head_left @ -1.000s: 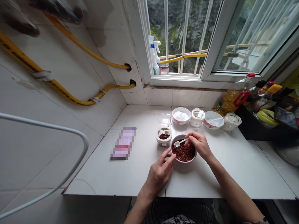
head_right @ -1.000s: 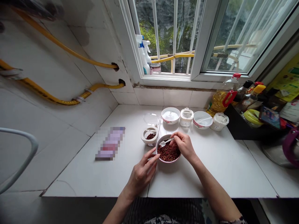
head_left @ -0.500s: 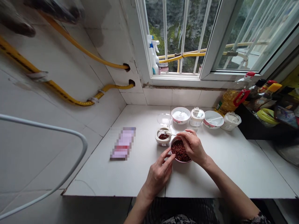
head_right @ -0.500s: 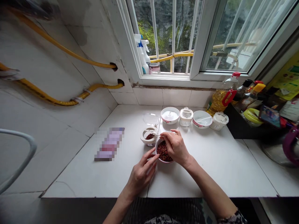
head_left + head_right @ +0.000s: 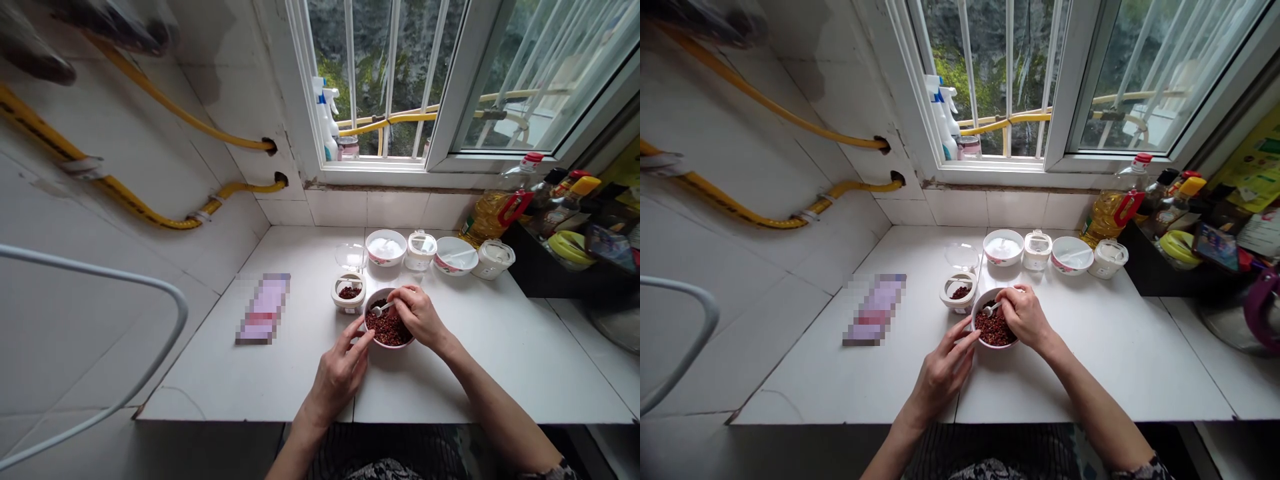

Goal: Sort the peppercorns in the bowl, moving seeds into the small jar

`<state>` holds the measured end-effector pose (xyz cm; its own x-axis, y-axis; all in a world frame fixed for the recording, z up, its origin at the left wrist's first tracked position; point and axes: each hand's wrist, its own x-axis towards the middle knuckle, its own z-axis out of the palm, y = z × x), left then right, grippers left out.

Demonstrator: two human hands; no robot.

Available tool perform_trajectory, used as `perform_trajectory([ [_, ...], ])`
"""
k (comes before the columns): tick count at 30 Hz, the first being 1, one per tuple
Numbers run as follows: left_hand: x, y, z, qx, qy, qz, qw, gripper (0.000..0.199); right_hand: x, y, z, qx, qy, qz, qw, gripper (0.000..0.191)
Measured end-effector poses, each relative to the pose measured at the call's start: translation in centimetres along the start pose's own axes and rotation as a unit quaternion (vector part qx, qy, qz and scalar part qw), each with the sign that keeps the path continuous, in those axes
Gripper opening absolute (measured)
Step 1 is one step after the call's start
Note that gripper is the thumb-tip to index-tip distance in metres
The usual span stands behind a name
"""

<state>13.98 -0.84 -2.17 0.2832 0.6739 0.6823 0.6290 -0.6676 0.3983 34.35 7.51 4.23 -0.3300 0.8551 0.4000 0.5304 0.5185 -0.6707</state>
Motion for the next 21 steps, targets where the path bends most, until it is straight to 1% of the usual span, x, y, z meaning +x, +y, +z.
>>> perform_trajectory([
  [2,0.0,0.0,0.0,0.001,0.000,0.001,1.000,0.043,0.0,-0.2,0.0,0.024,0.007,0.015,1.000,0.022],
  [5,0.0,0.1,0.0,0.000,-0.001,-0.001,1.000,0.044,0.1,-0.5,-0.6,0.072,0.032,0.058,0.995,0.020],
  [7,0.0,0.1,0.0,-0.002,-0.001,-0.002,1.000,0.044,0.1,-0.5,-0.9,0.116,0.039,0.095,0.988,0.018],
  [10,0.0,0.1,-0.1,-0.006,0.001,-0.002,1.000,0.044,0.1,-0.4,-1.2,0.181,0.034,0.142,0.972,0.018],
  [12,0.0,0.1,-0.1,-0.008,0.000,-0.002,1.000,0.044,0.2,-0.4,-1.1,0.179,0.035,0.139,0.973,0.017],
  [15,0.0,0.1,-0.1,-0.006,-0.003,-0.004,1.000,0.045,0.2,-0.5,-1.0,0.107,0.045,0.091,0.989,0.017],
  [17,0.0,0.1,-0.1,-0.005,0.000,-0.005,1.000,0.045,0.2,-0.5,-1.0,0.077,0.044,0.069,0.994,0.018],
  [21,0.0,0.1,0.0,-0.006,0.002,0.001,1.000,0.044,0.2,-0.5,-1.0,0.090,0.034,0.069,0.993,0.021],
])
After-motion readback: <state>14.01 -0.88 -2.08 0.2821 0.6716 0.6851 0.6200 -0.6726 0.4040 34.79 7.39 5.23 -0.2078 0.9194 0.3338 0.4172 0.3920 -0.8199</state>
